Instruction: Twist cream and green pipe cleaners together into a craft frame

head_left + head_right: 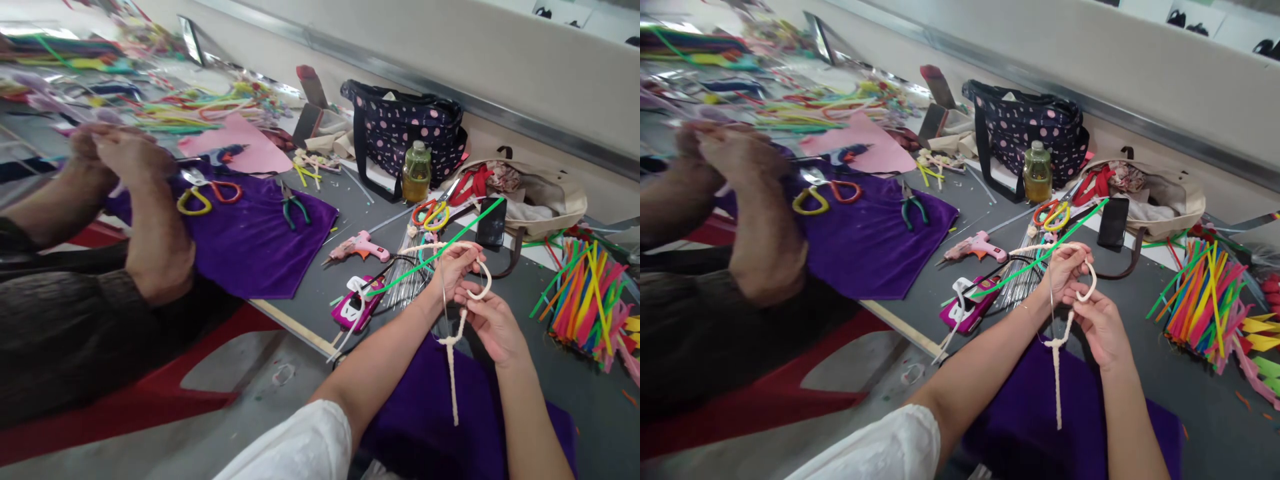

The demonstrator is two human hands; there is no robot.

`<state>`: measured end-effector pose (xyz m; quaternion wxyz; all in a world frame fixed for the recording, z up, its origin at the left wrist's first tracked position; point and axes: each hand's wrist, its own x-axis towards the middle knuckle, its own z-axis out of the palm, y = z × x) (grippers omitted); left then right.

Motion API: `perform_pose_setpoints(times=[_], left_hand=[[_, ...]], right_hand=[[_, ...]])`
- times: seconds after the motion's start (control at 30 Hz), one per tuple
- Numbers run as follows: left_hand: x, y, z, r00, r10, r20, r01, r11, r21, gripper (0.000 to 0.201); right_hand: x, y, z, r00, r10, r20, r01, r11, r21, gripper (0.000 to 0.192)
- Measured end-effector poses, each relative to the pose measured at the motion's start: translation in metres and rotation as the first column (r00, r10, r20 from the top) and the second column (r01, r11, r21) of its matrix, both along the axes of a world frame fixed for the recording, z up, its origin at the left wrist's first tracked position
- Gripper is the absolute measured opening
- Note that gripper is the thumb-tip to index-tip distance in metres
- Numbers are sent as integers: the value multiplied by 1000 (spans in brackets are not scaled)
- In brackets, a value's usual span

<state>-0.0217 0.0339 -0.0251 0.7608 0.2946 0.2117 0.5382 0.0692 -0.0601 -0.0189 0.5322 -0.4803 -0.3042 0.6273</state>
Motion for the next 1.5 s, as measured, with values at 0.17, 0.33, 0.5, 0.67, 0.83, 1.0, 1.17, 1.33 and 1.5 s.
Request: perform_pose_setpoints(times=[0.17,0.33,0.5,0.67,0.83,1.0,1.17,1.33,1.5], left_hand=[[3,0,-6,1000,-1,21,1,1000,13,32],[5,-4,-8,990,-141,-5,142,990,27,34],[13,-14,-9,947,-317,-50,320,945,63,35],[19,-20,-10,929,-353,-106,368,906,210,28],[18,-20,-11,900,-393,-191,430,873,230,29],[18,-21,-8,870,-442,-221,482,856,186,36],[18,-24,-4,839,-484,-248,530,830,176,38],[16,-23,-3,832,-483,-273,539,819,194,37],[17,-21,-6,850,-484,-208,522,827,208,36]], right_hand=[[16,8,-6,969,-247,8,247,969,23,26],[16,13,-9,911,-411,39,406,910,88,33],[23,16,-9,833,-553,16,545,825,151,57],[43,20,-8,725,-689,3,674,711,201,61],[61,21,-11,589,-807,-43,784,558,270,52],[64,22,-9,551,-832,-60,801,507,319,47],[63,22,-5,546,-837,-42,797,504,333,37],[67,20,-4,536,-843,-48,800,488,350,29],[75,15,0,539,-842,-38,793,491,360,23]])
